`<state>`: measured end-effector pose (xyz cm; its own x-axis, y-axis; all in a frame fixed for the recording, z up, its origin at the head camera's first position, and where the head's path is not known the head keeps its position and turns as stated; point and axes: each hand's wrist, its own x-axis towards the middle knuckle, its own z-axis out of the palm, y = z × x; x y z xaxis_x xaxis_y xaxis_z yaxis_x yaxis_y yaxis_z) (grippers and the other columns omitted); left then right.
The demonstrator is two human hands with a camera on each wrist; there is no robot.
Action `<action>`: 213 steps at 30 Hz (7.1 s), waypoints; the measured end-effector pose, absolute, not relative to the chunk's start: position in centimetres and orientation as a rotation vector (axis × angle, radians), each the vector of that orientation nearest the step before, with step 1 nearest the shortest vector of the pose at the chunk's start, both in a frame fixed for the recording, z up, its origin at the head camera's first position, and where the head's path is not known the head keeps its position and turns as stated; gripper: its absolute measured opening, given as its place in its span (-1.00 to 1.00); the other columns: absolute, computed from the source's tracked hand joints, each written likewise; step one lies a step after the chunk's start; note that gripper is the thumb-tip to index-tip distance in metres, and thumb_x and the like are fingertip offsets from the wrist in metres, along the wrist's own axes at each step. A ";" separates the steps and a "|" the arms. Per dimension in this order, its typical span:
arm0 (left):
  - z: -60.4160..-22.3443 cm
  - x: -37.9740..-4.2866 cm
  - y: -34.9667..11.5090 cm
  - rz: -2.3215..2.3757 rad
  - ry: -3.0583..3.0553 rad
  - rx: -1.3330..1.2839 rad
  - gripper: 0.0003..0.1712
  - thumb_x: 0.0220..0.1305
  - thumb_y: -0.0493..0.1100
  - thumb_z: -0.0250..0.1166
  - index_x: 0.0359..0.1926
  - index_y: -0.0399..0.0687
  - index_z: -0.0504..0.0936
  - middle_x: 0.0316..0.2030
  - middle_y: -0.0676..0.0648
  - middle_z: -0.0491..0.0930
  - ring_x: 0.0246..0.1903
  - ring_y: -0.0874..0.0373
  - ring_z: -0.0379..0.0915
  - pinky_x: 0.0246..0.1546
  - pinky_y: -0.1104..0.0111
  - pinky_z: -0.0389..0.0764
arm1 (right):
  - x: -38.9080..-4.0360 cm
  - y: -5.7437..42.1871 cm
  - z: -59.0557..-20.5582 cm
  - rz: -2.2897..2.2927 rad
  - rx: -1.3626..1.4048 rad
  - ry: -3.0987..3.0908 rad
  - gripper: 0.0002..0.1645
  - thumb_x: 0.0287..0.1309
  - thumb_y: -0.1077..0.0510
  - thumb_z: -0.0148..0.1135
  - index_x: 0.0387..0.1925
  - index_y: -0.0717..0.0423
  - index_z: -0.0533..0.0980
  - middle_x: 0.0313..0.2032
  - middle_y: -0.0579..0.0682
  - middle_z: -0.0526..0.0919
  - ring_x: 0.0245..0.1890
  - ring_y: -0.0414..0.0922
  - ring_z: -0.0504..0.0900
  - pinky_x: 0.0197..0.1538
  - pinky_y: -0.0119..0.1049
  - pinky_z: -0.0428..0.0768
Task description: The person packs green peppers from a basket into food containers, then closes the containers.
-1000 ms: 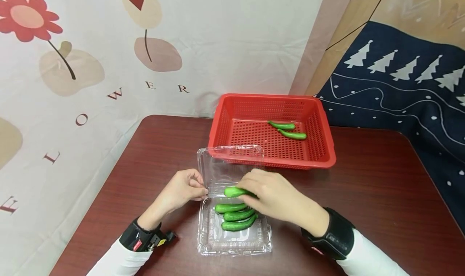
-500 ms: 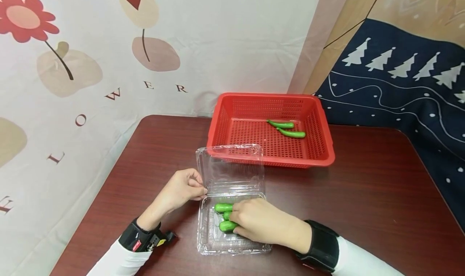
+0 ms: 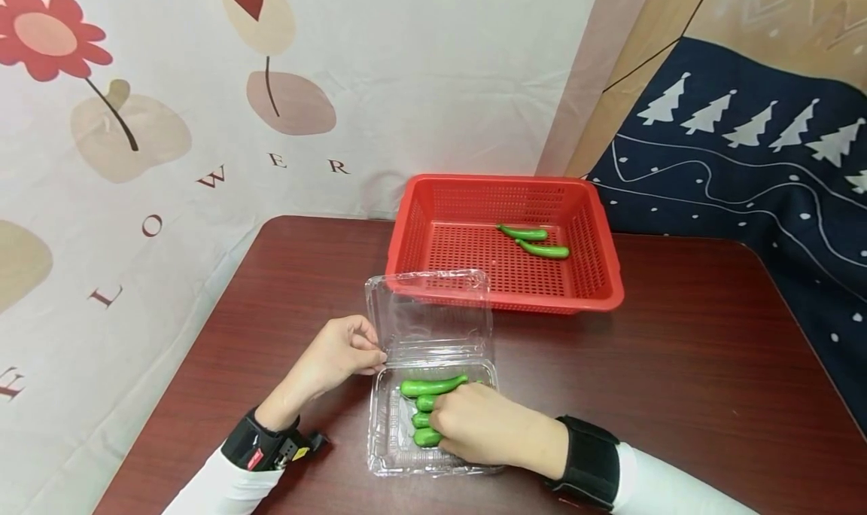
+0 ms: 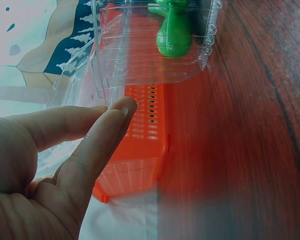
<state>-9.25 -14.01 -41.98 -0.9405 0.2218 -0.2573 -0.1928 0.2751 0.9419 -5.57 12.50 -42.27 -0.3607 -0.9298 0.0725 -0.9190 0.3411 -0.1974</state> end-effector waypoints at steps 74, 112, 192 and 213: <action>-42.4 -9.3 -13.8 1.712 2.229 0.040 -0.75 0.11 -0.53 0.43 -0.28 -0.35 0.51 -0.42 -0.22 0.76 -0.45 0.12 0.72 -0.34 0.21 0.84 | -29.2 19.8 -34.0 -0.390 -0.725 2.860 0.07 0.32 -0.37 0.25 0.52 0.31 0.26 0.53 0.36 0.21 0.53 0.32 0.15 0.54 0.36 0.16; -42.4 -9.3 -14.1 1.734 2.194 0.023 -0.76 0.13 -0.56 0.41 -0.28 -0.37 0.50 -0.41 -0.26 0.76 -0.45 0.11 0.72 -0.32 0.21 0.84 | -29.7 20.9 -37.8 -0.038 -0.607 2.720 -0.97 0.07 0.26 0.34 -0.43 0.12 0.61 -0.54 0.03 0.56 -0.46 0.01 0.54 -0.42 -0.23 0.51; -42.1 -9.3 -13.7 1.736 2.217 0.032 -0.74 0.12 -0.54 0.44 -0.27 -0.37 0.51 -0.40 -0.23 0.76 -0.41 0.07 0.74 -0.30 0.20 0.84 | -16.0 19.2 -33.0 -0.942 -1.243 3.148 -0.54 -0.02 0.34 0.62 -0.04 0.11 0.66 -0.20 -0.03 0.72 -0.30 -0.15 0.60 -0.37 -0.23 0.68; -42.2 -9.1 -13.8 1.727 2.229 0.023 -0.74 0.12 -0.53 0.44 -0.27 -0.36 0.51 -0.39 -0.24 0.76 -0.43 0.10 0.73 -0.30 0.19 0.84 | -8.9 14.9 -40.4 -0.661 -1.767 2.874 -0.65 0.01 0.20 0.62 -0.13 0.07 0.69 -0.24 -0.15 0.68 -0.27 -0.23 0.68 -0.25 -0.33 0.74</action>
<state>-9.08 -13.83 -42.18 -0.9486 0.2062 -0.2401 -0.1810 0.2689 0.9460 -8.95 14.88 -40.36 -0.4397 -0.7846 0.4372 -0.8967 0.4108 -0.1646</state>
